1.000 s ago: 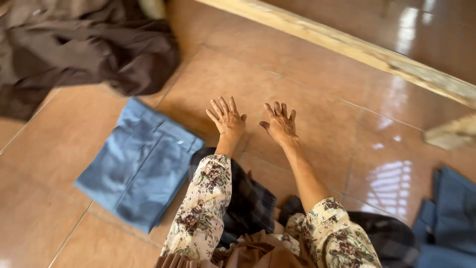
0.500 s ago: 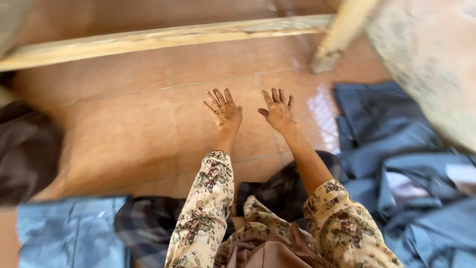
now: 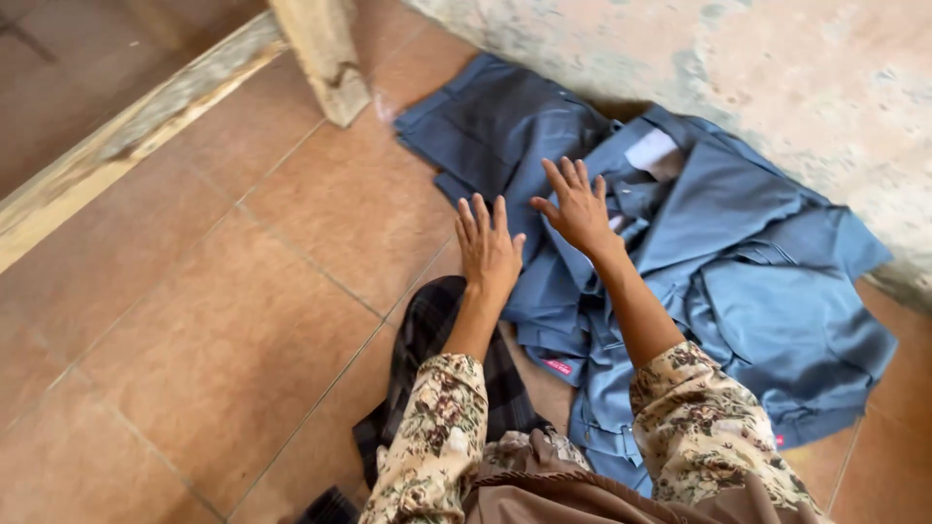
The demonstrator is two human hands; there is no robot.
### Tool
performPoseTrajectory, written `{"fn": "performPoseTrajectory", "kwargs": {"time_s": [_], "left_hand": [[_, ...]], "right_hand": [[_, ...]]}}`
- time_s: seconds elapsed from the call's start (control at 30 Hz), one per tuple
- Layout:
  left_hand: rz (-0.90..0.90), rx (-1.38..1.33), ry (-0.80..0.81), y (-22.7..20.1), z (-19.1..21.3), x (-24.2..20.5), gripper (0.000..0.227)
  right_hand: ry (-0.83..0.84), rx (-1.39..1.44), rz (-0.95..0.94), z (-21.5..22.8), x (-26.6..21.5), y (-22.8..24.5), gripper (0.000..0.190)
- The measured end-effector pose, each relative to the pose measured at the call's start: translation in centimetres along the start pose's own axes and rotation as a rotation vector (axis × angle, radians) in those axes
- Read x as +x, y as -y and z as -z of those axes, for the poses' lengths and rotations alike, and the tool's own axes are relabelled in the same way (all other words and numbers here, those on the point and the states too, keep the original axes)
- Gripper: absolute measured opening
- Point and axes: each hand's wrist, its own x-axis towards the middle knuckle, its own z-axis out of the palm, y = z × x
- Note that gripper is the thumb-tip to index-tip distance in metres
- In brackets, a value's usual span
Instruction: Folding multiple pairs of blue pants into neat rectangles while sitting on the floor.
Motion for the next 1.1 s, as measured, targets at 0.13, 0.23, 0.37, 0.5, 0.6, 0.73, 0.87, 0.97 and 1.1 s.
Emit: {"fn": "performPoseTrajectory", "kwargs": {"time_s": [0.13, 0.23, 0.37, 0.5, 0.6, 0.73, 0.87, 0.97, 1.1], "left_hand": [[-0.112, -0.084, 0.162, -3.2, -4.5, -1.6, 0.080], [-0.166, -0.133, 0.274, -4.1, -7.0, -2.8, 0.074], [-0.244, -0.146, 0.417, -4.7, -10.8, -4.5, 0.073], [-0.258, -0.300, 0.663, -6.2, -13.3, -7.6, 0.075], [-0.207, -0.433, 0.827, -7.5, -11.4, -8.9, 0.080], [-0.043, -0.632, 0.965, -8.9, -9.4, -9.2, 0.111], [0.026, -0.759, 0.981, -10.1, -8.9, -9.3, 0.130], [0.074, -0.883, 0.841, -10.3, -9.8, -9.1, 0.094], [0.224, -0.991, 0.676, -8.9, -11.8, -8.7, 0.073]], "right_hand": [[0.037, 0.055, -0.148, 0.1, -3.6, -7.3, 0.072], [0.036, 0.041, -0.261, -0.9, -6.7, -12.5, 0.073], [-0.005, 0.037, -0.494, -0.6, -10.6, -14.6, 0.079], [-0.137, 0.178, -0.572, -2.6, -12.6, -15.7, 0.093], [-0.330, 0.338, -0.534, -4.5, -12.5, -17.4, 0.092], [-0.482, 0.804, -0.665, -2.9, -11.1, -16.7, 0.090], [-0.622, 1.222, -0.599, -3.2, -7.1, -15.0, 0.096], [-0.584, 1.457, -0.444, -0.7, -3.7, -11.2, 0.092], [-0.448, 1.646, -0.355, 0.4, -0.2, -6.2, 0.091]]}}
